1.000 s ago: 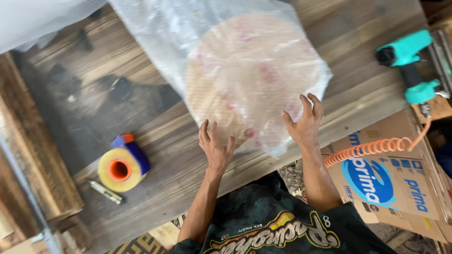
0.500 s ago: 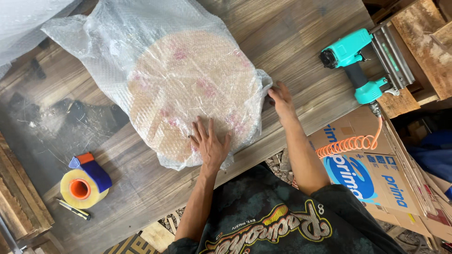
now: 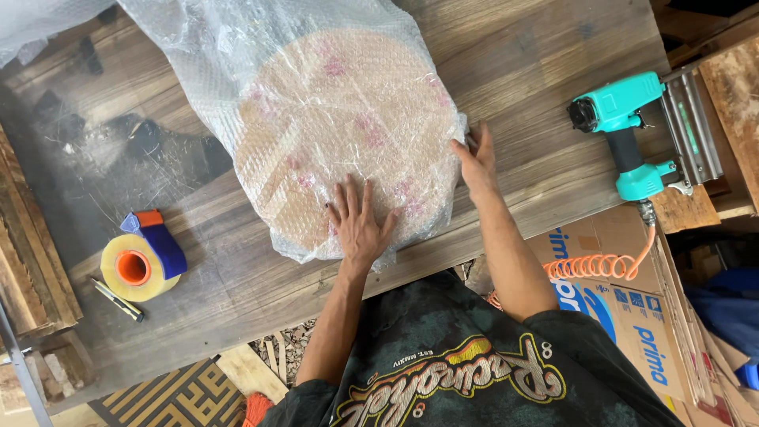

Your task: The person wraps a circular wooden sign in bubble wrap by hand and secures it using tape from a dispenser, repeatedly applying strips of tape around the edges and across the surface until the sign is fully encased.

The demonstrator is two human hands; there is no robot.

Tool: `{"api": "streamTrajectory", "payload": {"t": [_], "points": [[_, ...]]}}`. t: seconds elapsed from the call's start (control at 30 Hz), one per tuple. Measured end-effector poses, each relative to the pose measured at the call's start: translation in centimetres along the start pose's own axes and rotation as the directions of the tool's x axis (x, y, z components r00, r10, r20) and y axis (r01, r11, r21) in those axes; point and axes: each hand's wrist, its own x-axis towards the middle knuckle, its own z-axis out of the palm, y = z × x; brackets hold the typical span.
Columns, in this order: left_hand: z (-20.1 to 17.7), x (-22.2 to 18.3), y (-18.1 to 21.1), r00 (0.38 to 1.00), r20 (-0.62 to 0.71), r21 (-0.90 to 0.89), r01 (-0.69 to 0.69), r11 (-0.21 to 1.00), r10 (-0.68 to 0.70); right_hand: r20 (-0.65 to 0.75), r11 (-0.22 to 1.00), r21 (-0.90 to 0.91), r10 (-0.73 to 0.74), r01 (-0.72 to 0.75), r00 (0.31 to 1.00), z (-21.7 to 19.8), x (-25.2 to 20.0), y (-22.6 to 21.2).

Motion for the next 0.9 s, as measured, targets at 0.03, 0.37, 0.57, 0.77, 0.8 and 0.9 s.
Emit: {"api": "streamTrajectory", "payload": {"t": [0.03, 0.37, 0.57, 0.77, 0.8, 0.9], "points": [[0.4, 0.2, -0.2, 1.0, -0.009, -0.003, -0.008, 1.0, 0.008, 0.011, 0.998, -0.032, 0.056, -0.056, 0.998, -0.5, 1.1, 0.1], [1.5, -4.0, -9.3, 0.858, -0.405, -0.061, 0.318, 0.946, -0.315, 0.045, 0.82, -0.52, -0.254, 0.24, 0.966, 1.8, 1.5, -1.5], [-0.1, -4.2, -16.9, 0.711, -0.122, -0.665, 0.46, 0.589, -0.693, 0.402, 0.315, -0.546, -0.715, 0.776, 0.572, 9.4, -9.2, -1.5], [-1.8, -3.6, -19.8, 0.782, 0.059, -0.827, 0.386, 0.408, -0.621, 0.788, 0.282, -0.432, -0.344, 0.856, 0.511, 11.9, -18.3, 1.6], [-2.2, -3.9, -19.7, 0.781, 0.107, -0.851, 0.393, 0.35, -0.616, 0.787, 0.295, -0.439, -0.33, 0.849, 0.522, 12.2, -18.8, 1.6], [-1.3, -4.1, -20.6, 0.776, 0.236, -0.847, 0.459, 0.267, -0.585, 0.741, 0.295, -0.468, -0.383, 0.833, 0.552, 13.4, -19.2, 1.6]]}}
